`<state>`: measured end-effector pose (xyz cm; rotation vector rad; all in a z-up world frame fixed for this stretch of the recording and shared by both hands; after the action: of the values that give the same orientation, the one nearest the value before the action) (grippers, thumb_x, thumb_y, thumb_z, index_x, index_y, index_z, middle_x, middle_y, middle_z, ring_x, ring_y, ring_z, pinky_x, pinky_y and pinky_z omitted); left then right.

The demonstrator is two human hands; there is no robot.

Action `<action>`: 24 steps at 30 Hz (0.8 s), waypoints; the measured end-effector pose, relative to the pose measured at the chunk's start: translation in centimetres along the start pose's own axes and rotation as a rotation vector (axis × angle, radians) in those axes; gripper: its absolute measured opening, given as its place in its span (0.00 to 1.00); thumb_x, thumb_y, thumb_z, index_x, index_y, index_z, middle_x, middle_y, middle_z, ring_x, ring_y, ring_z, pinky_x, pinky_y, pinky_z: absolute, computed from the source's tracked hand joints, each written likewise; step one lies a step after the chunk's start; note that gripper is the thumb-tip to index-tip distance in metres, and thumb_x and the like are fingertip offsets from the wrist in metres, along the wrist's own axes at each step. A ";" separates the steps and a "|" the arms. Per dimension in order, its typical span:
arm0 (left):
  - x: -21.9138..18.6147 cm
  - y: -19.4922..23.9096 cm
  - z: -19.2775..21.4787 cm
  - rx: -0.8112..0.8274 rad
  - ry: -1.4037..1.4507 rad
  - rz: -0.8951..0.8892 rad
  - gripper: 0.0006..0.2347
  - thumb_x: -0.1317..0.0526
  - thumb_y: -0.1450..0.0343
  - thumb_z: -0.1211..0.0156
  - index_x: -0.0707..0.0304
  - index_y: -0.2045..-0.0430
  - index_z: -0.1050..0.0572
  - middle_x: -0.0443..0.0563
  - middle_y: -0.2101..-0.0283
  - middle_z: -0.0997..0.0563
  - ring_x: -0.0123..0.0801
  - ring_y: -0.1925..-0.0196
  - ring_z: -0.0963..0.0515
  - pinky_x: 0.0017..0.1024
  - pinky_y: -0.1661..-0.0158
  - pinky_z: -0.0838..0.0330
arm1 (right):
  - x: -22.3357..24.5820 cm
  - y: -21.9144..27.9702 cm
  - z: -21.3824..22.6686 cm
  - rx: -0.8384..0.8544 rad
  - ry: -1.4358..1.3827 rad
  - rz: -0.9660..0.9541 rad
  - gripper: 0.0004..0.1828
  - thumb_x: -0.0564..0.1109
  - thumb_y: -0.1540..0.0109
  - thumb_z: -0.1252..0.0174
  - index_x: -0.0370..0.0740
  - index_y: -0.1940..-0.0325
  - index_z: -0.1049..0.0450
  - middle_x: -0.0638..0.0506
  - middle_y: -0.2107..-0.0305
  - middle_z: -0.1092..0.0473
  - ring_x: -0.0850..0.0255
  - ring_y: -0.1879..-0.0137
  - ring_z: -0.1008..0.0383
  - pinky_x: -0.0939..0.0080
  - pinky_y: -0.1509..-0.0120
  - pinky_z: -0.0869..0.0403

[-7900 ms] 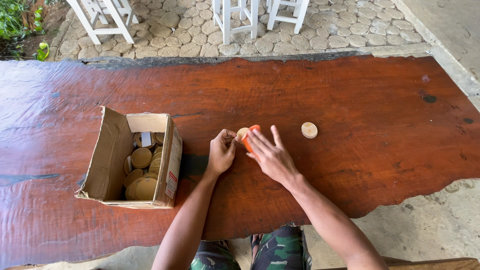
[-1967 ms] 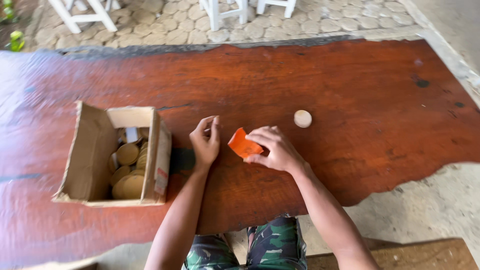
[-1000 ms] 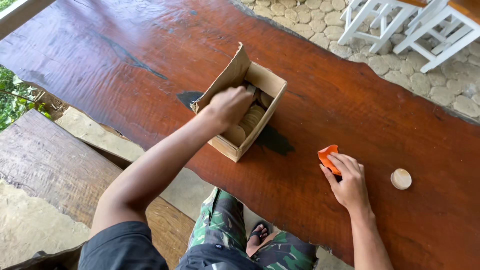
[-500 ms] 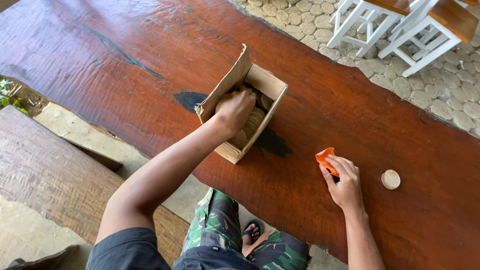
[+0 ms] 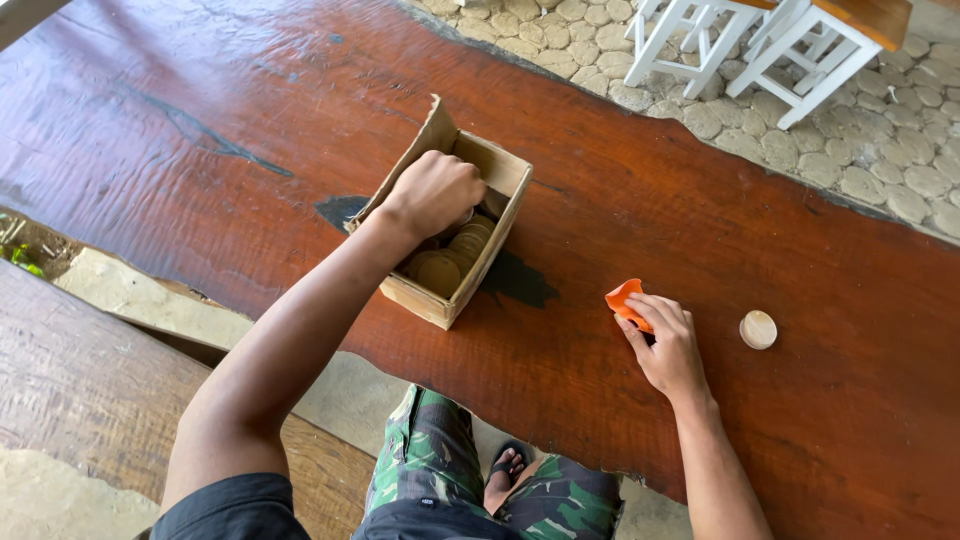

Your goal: The person takes small round wooden pieces from a cardboard box and sands them with an orange sanding block on a wooden table. The person repeats this process for multiple pieces, placing the sanded pieces on the table.

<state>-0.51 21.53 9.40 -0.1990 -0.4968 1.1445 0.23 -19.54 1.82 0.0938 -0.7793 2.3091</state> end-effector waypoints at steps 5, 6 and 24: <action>-0.1 0.2 3.0 -0.058 -0.157 -0.098 0.04 0.53 0.35 0.37 0.41 0.80 0.21 0.34 0.72 0.21 0.27 0.65 0.19 0.27 0.60 0.30 | 0.1 -0.1 0.2 -0.004 -0.005 -0.001 0.16 0.55 0.34 0.42 0.46 0.48 0.22 0.54 0.51 0.25 0.56 0.40 0.27 0.58 0.42 0.32; -0.1 0.2 3.6 -0.053 -0.134 -0.090 0.03 0.52 0.35 0.36 0.42 0.78 0.20 0.34 0.69 0.21 0.28 0.62 0.19 0.28 0.58 0.30 | -0.1 0.0 0.1 0.000 -0.002 0.010 0.15 0.55 0.34 0.43 0.46 0.49 0.22 0.55 0.51 0.25 0.57 0.40 0.27 0.58 0.42 0.32; -1.4 -1.1 6.6 0.092 1.046 0.407 0.04 0.68 0.27 0.40 0.61 0.60 0.23 0.55 0.80 0.20 0.39 0.81 0.16 0.27 0.72 0.23 | -0.4 0.0 0.2 -0.052 -0.046 0.042 0.14 0.54 0.32 0.45 0.47 0.49 0.22 0.56 0.52 0.24 0.56 0.42 0.26 0.59 0.44 0.32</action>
<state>-3.21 19.21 15.23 -0.7878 0.5462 1.2754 0.51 -19.93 1.82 0.1090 -0.8720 2.3318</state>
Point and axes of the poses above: each hand's wrist, its own y-axis away from the middle knuckle, its own z-axis out of the back of the hand, x = y × z, the point moved 2 cm from there along -y, towards the middle knuckle
